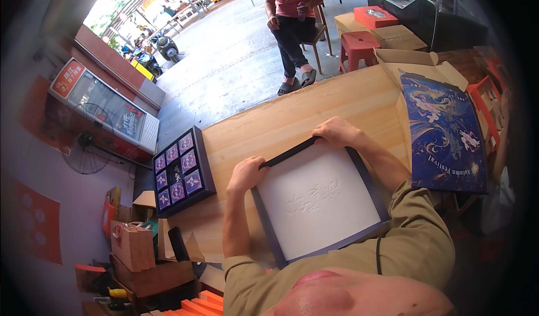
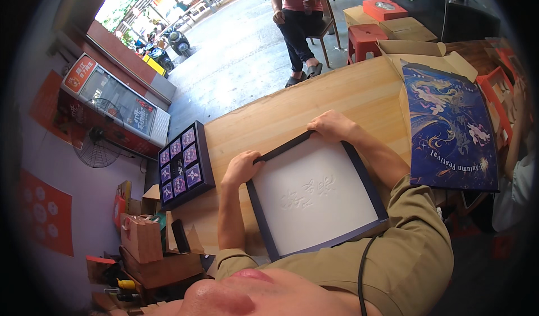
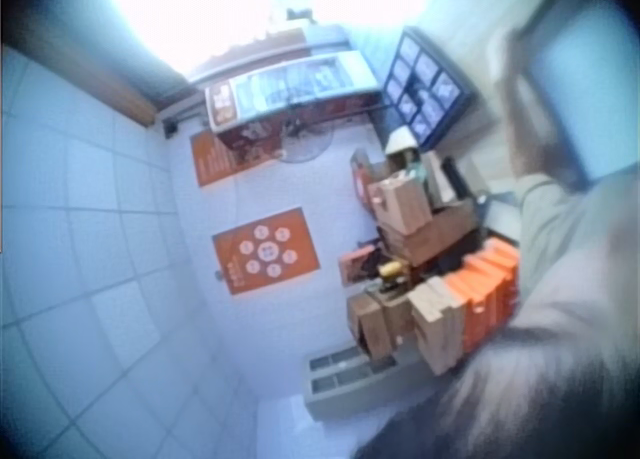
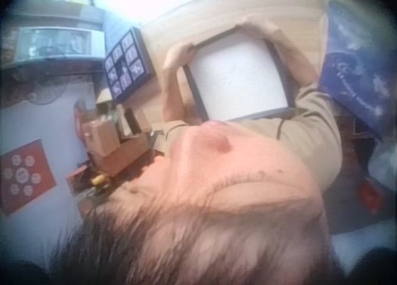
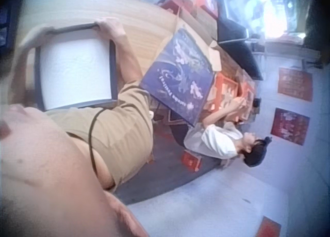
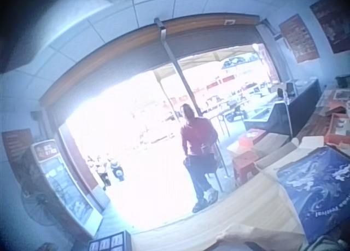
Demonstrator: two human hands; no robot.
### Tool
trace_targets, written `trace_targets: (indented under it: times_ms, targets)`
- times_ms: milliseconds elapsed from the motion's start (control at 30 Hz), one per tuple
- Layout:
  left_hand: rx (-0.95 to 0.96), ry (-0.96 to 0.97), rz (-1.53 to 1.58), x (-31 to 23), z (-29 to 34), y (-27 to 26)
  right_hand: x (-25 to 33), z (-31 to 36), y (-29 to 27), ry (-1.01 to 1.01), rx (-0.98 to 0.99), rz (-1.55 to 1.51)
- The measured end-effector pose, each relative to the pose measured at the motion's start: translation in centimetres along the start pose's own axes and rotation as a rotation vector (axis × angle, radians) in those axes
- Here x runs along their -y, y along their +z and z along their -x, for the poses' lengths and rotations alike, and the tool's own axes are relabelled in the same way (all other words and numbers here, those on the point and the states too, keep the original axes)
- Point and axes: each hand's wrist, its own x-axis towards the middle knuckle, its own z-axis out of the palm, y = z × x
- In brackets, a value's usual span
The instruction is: The person assembles a flat-packed blue gift box by hand by folding the sides and tucking the corner flaps into place on a wooden table.
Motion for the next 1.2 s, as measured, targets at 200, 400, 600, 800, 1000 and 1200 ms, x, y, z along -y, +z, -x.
trace_targets:
  times_ms: [200, 400, 600, 800, 1000, 1200]
  targets:
    - [-0.03, 0.015, 0.054, 0.8, -0.3, 0.8, -0.5, 0.1, 0.3, 0.006, 0.004, -0.011]
    - [0.014, -0.068, -0.019, 0.0, -0.4, 0.6, -0.4, 0.2, -0.1, 0.1, 0.024, -0.092]
    - [-0.003, -0.087, 0.103, 0.7, -0.5, 0.8, -3.0, 0.2, -0.1, 0.332, -0.081, -0.328]
    - [-0.023, -0.166, 0.041, 1.2, -0.4, 0.5, -5.2, 1.2, -0.5, 0.456, 0.045, -0.519]
    - [-0.029, -0.201, 0.044, 1.5, -0.7, 0.4, -5.7, 0.4, 2.5, 0.414, -0.065, -0.574]
    - [-0.186, -0.135, 0.044, 2.6, -0.9, 1.2, -5.5, -0.2, 3.5, 0.481, -0.156, -0.512]
